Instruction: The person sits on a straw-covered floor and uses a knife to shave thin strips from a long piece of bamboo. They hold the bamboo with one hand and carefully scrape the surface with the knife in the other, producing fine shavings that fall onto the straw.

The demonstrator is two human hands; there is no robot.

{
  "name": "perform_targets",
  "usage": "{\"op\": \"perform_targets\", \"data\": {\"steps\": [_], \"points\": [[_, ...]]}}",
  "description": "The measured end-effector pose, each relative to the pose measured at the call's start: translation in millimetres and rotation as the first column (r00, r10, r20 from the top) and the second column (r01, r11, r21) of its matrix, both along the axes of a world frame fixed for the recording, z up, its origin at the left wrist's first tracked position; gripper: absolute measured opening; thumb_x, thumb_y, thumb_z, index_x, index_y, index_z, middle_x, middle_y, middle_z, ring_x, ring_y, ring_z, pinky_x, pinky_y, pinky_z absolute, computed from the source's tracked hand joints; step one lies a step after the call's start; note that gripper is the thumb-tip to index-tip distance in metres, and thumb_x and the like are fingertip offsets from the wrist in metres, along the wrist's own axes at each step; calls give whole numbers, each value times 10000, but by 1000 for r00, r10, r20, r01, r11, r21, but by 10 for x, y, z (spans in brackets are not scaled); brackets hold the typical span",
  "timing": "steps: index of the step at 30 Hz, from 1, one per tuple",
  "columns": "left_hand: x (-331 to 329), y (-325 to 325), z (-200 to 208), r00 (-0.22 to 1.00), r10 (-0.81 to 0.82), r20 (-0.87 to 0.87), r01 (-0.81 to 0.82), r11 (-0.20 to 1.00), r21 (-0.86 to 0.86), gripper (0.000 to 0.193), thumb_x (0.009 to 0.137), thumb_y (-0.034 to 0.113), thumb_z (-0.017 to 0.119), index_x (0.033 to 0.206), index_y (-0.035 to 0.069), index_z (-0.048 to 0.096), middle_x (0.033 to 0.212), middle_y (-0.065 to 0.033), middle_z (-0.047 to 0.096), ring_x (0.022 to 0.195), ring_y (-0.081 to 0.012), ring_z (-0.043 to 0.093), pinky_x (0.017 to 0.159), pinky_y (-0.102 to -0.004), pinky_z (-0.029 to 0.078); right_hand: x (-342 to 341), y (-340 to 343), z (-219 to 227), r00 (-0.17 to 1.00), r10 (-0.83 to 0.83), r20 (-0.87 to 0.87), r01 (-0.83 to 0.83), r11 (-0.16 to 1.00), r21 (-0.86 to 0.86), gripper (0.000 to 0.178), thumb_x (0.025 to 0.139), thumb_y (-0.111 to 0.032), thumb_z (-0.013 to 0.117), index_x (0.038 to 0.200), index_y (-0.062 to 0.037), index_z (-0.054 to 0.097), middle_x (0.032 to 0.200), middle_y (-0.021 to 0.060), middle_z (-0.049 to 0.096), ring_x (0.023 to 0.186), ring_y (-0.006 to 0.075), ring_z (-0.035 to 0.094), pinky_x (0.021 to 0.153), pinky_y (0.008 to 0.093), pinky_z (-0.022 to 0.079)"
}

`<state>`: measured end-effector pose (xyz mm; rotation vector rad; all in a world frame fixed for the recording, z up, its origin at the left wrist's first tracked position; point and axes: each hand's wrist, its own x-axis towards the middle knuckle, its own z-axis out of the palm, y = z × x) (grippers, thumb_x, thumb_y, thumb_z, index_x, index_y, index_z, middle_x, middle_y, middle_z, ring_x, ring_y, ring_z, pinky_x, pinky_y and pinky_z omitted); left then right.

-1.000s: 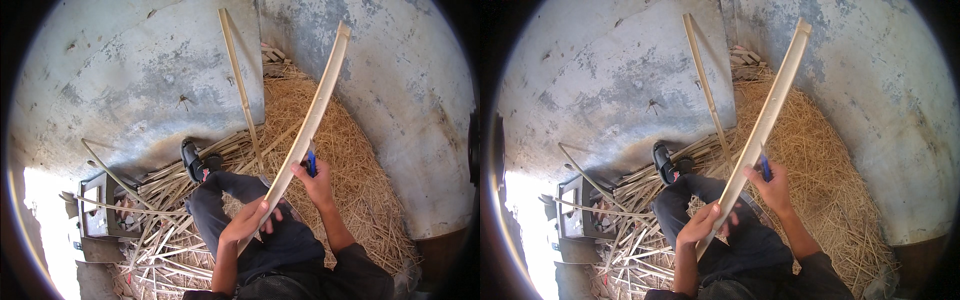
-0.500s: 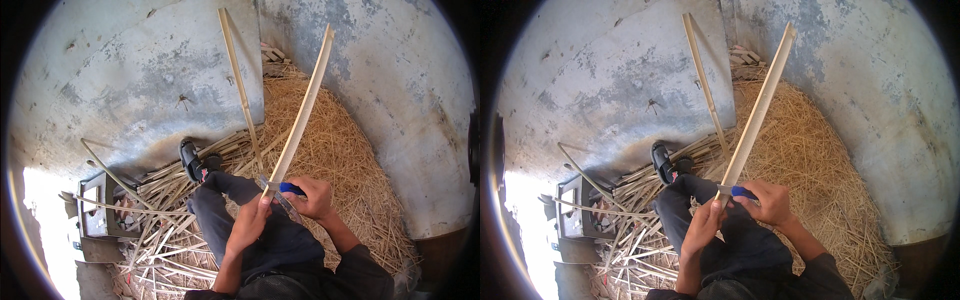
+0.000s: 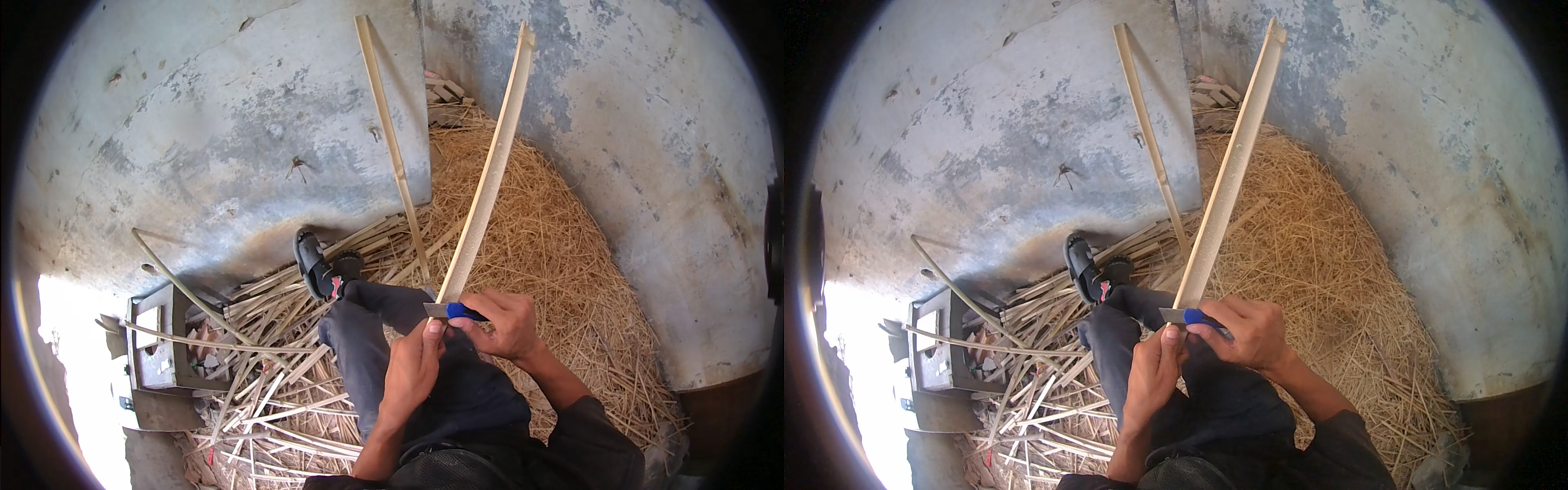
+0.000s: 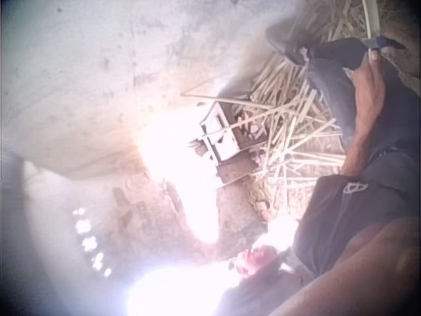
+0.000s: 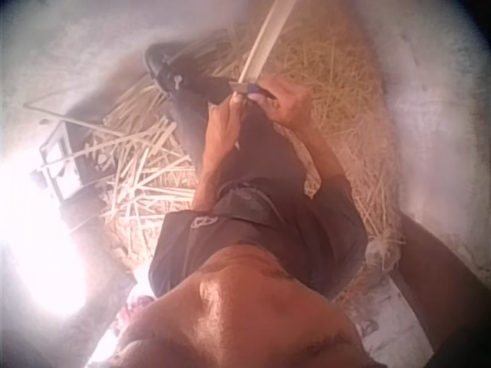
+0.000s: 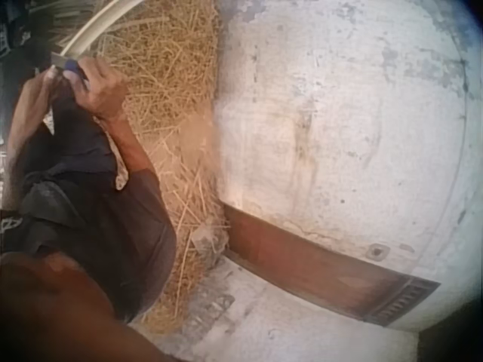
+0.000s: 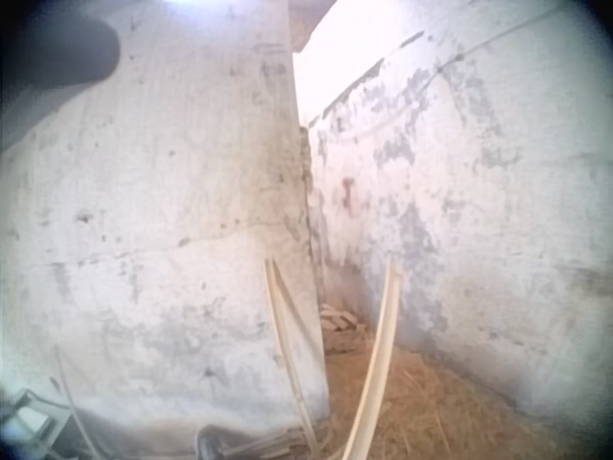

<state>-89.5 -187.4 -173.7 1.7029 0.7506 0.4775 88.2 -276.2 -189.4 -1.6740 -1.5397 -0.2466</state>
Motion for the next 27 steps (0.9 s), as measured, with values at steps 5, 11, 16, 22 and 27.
{"op": "perform_targets", "data": {"steps": [5, 11, 16, 22, 27], "points": [[-4, -15, -79, 1000, 23, 17, -23, 999, -32, 497, 1183, 349, 412, 1010, -30, 683, 689, -83, 581, 650, -174, 601, 658, -355, 507, -3, -1, 14, 999, -27, 34, 27, 1000, -5, 303, 952, -430, 769, 1047, -143, 773, 738, 43, 668, 574, 238, 666, 507, 377, 503], [-17, 0, -96, 999, 30, -37, -32, 998, -56, 519, 1180, 365, 418, 949, -26, 670, 662, -80, 571, 626, -167, 593, 626, -356, 493, 70, 20, -34, 996, -29, 83, 29, 1000, -8, 304, 939, -438, 780, 1047, -154, 778, 693, 29, 639, 536, 225, 637, 487, 371, 483], [-5, 23, -104, 999, 35, -26, -36, 998, -43, 524, 1179, 362, 419, 928, -23, 670, 652, -83, 571, 605, -170, 587, 614, -360, 488, 106, 59, -43, 992, -33, 118, 33, 999, 3, 303, 926, -440, 795, 1034, -157, 780, 673, 22, 627, 523, 219, 625, 479, 367, 473], [-76, 7, -199, 995, 54, -87, -59, 997, -50, 518, 1175, 353, 426, 921, -27, 671, 653, -92, 586, 607, -180, 607, 620, -373, 498, 254, 146, -46, 994, -86, 62, 82, 994, 70, 326, 912, -415, 819, 981, -98, 779, 764, 66, 725, 575, 234, 675, 525, 353, 511], [-145, -13, -319, 994, 52, -95, -59, 996, -72, 515, 1173, 344, 424, 917, -32, 667, 659, -107, 603, 615, -199, 632, 633, -382, 507, 331, 127, -45, 988, -82, 129, 87, 996, -33, 336, 907, -411, 829, 975, -86, 776, 780, 70, 741, 592, 241, 695, 535, 352, 528]]}}
